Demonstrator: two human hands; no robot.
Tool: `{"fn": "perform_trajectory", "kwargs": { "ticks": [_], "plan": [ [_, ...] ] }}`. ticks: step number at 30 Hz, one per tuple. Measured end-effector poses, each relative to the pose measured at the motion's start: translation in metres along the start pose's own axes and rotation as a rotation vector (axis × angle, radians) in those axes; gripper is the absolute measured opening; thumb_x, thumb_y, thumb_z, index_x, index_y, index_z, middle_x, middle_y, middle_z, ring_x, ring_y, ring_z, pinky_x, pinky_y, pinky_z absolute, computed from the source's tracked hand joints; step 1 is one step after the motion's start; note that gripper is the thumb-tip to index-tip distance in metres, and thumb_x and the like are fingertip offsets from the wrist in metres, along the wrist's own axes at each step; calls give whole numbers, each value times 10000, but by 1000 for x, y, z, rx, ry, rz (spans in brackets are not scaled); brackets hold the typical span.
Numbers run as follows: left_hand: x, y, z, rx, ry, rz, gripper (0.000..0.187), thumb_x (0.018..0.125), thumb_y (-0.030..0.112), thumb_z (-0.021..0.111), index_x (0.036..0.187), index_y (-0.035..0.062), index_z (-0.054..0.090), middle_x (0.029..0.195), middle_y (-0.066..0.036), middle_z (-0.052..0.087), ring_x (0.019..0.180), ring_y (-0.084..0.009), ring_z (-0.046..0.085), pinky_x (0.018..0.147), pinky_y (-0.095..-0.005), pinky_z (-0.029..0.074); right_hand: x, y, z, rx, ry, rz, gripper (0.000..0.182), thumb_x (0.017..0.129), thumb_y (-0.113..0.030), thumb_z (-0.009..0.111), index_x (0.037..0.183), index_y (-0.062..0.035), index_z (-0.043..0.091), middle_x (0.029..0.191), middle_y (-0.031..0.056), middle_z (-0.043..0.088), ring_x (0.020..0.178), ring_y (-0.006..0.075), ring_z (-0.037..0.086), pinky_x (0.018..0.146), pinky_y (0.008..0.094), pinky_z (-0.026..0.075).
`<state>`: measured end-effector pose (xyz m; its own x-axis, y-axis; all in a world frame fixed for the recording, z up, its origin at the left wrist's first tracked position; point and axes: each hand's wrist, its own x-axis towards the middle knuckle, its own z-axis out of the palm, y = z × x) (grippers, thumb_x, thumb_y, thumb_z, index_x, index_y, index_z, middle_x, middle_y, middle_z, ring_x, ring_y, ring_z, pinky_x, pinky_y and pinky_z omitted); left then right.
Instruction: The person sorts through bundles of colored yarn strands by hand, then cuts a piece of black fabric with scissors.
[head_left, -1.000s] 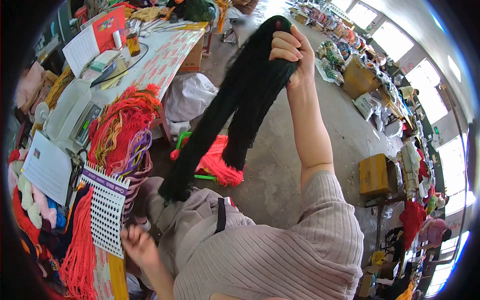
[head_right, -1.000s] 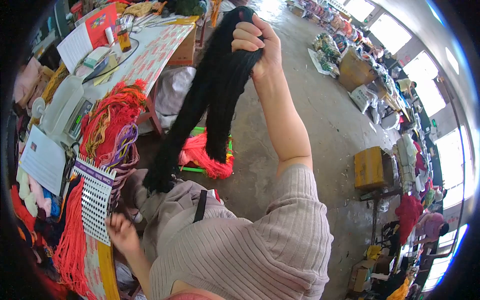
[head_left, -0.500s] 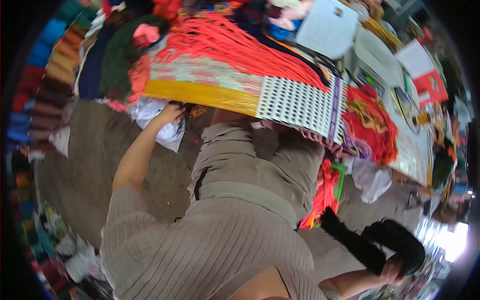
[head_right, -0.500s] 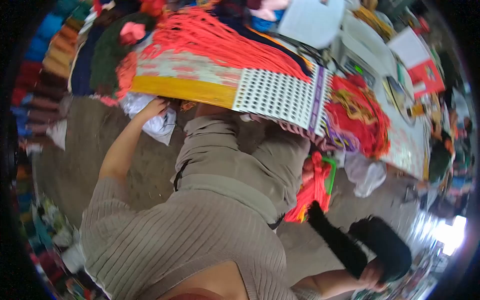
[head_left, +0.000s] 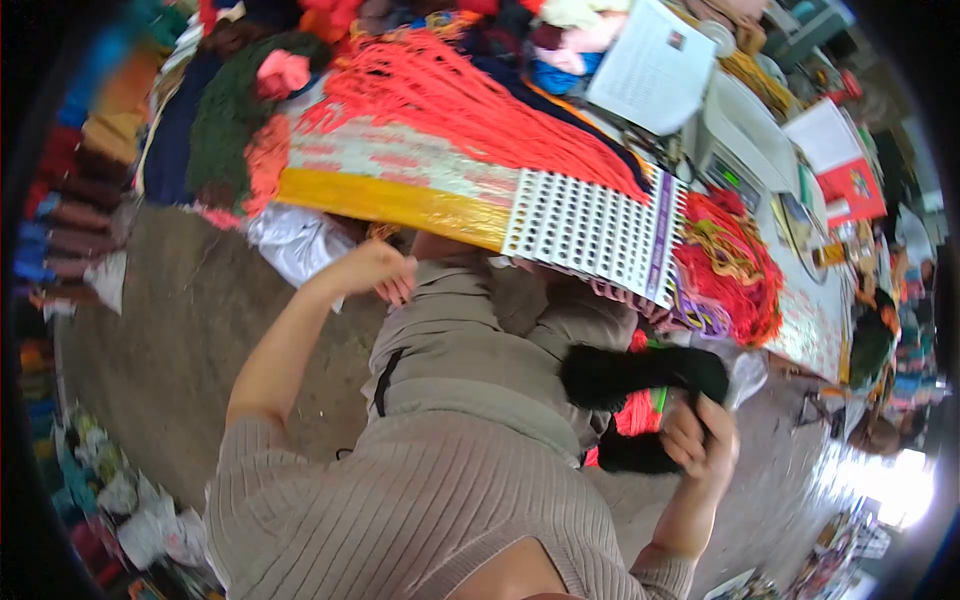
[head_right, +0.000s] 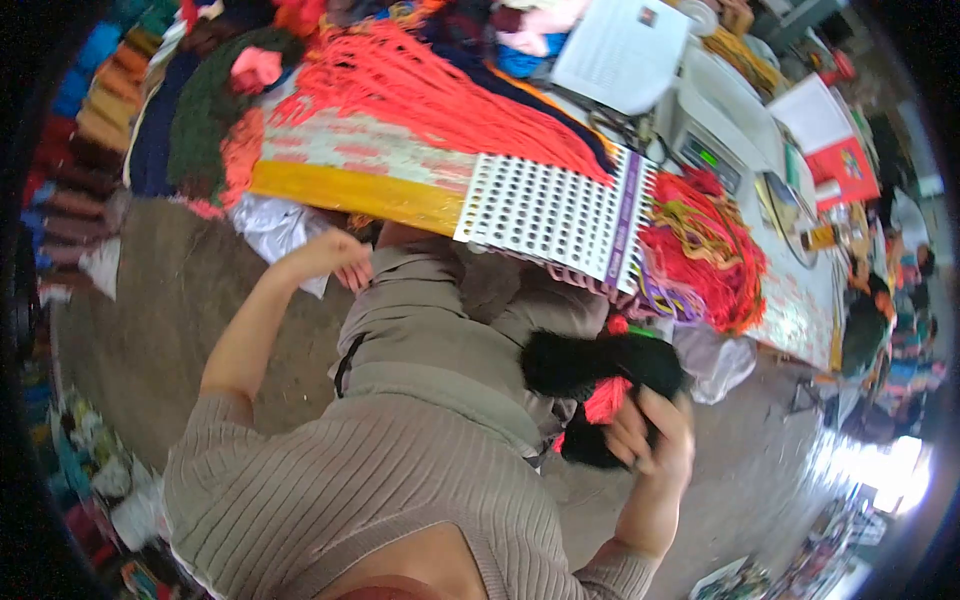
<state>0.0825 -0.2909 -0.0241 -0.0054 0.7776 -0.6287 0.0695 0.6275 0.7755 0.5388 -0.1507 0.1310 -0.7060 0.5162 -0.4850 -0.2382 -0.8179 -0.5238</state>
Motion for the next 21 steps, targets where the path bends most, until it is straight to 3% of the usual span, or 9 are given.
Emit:
{"fn": "perform_trajectory", "kwargs": {
  "ticks": [4, 6, 8, 9, 11, 12, 14, 18, 21],
  "plan": [
    [-26, 73, 98, 47, -770, 780, 578, 913, 449, 462, 1241, -26, 501, 1305, -149, 472, 1207, -251, 453, 1003, -346, 354, 57, 35, 56, -416, -217, 224, 313, 892, -205, 541, 639, -25, 500, 520, 50, 489, 471, 135, 505, 470, 270, 434],
    [-21, 79, 132, 119, -831, 887, 585, 889, 440, 513, 1279, 5, 472, 1305, -152, 474, 1220, -263, 438, 1022, -372, 324, 67, 46, 78, -488, -356, 350, 285, 899, -203, 544, 691, -8, 538, 603, 50, 531, 508, 112, 527, 488, 253, 454],
    [-6, 74, 160, -393, -1415, 533, 689, 806, 467, 614, 1318, 40, 438, 1326, -162, 450, 1276, -285, 366, 1057, -413, 259, 72, 55, 88, -464, -539, 389, 237, 898, -182, 544, 766, 14, 551, 652, 55, 541, 536, 128, 549, 506, 259, 470],
    [29, 32, 168, -239, -1422, 733, 879, 684, 474, 716, 1386, 96, 344, 1464, -202, 197, 1324, -307, 281, 1069, -453, 215, 74, 58, 85, -543, -595, 371, 226, 901, -182, 541, 788, 15, 548, 664, 54, 544, 550, 133, 556, 503, 258, 470],
    [9, 90, 173, -229, -1105, 905, 1170, 584, 538, 744, 1457, 163, 62, 1498, -194, -16, 1373, -304, 138, 1087, -464, 146, 70, 60, 82, -603, -632, 382, 212, 906, -194, 543, 854, 12, 542, 723, 58, 564, 614, 142, 569, 556, 262, 478],
    [-2, 97, 171, -375, -1072, 726, 1367, 502, 579, 767, 1419, 198, -172, 1499, -167, -96, 1390, -277, 22, 1102, -433, 79, 69, 62, 79, -597, -627, 362, 212, 906, -194, 543, 854, 12, 542, 723, 58, 564, 614, 142, 569, 556, 262, 478],
    [-15, 107, 173, -619, -913, 648, 1452, 422, 599, 786, 1405, 215, -211, 1504, -160, -70, 1389, -280, 48, 1103, -427, 101, 66, 64, 69, -705, -684, 230, 204, 904, -203, 555, 908, -1, 526, 780, 72, 581, 685, 139, 576, 637, 274, 472],
    [-58, 105, 130, 23, -117, 994, 1172, 656, 827, 313, 1413, -40, 89, 1018, -116, 658, 1108, -213, 543, 1101, -395, 190, 75, 63, 62, -1184, -607, -135, 536, 857, -317, 608, 1234, 11, 414, 998, 146, 607, 846, 253, 617, 760, 332, 468],
    [-108, 108, 107, -743, -32, 1128, 1020, 793, 596, 546, 1428, 27, -15, 793, 50, 606, 708, -109, 576, 894, -365, 461, 96, 71, 56, -1155, -713, -117, 580, 833, -334, 625, 1274, -13, 428, 1152, 187, 558, 1034, 289, 560, 874, 346, 429]
  ]
}}
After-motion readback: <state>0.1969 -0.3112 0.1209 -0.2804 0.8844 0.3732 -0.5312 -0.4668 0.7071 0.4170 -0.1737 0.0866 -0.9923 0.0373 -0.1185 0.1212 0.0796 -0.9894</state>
